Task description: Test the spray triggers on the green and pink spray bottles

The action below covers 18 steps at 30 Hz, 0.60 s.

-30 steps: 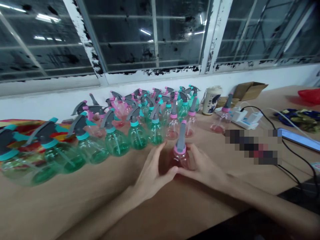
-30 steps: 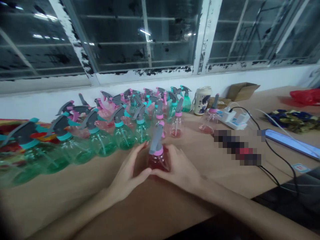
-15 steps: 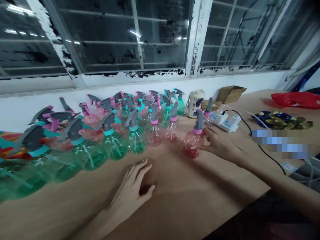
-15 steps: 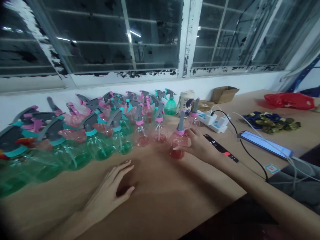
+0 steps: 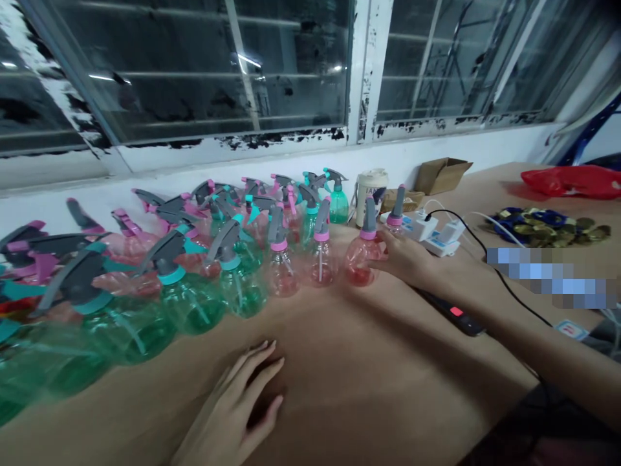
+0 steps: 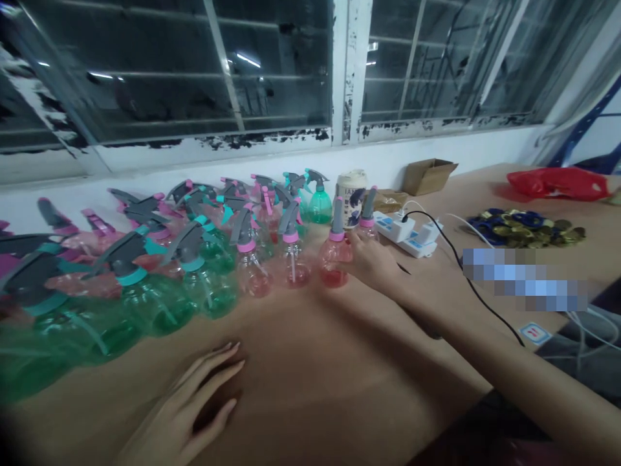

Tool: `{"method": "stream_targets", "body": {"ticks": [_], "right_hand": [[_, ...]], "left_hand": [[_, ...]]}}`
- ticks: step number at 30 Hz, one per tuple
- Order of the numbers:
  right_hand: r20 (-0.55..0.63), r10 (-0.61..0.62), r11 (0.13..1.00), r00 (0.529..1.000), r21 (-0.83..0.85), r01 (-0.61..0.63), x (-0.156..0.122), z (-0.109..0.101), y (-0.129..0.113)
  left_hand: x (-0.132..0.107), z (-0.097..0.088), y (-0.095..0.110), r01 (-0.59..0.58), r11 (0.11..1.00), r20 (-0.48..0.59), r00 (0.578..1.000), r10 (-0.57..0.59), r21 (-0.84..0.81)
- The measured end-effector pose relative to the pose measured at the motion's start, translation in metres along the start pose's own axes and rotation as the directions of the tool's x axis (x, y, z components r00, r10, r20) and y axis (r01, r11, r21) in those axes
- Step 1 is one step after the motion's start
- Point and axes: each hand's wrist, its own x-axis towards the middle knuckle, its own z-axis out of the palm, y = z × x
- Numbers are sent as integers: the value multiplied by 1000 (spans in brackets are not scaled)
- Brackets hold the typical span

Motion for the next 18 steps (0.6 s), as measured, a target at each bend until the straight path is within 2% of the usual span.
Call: {"method": "stream_targets", "body": {"ticks": [6,12,15,18], "right_hand": [[18,54,998,998,-30,-53,9,-5,-15],[-2,75,996,997,-39,-75,11,-3,-23],[-72,74,995,995,72,-69,-2,-6,-17],[-166,125,971,978,221,-87,-16,-16,2]], "left_hand": [[-3,3,-2,-18,998,18,1000,17,55],[-9,9,-6,28,995,30,999,-31,91],[-10,12,-7,46,996,38,998,-49,81],[-11,13,-8,39,996,49,998,-43,76]]}}
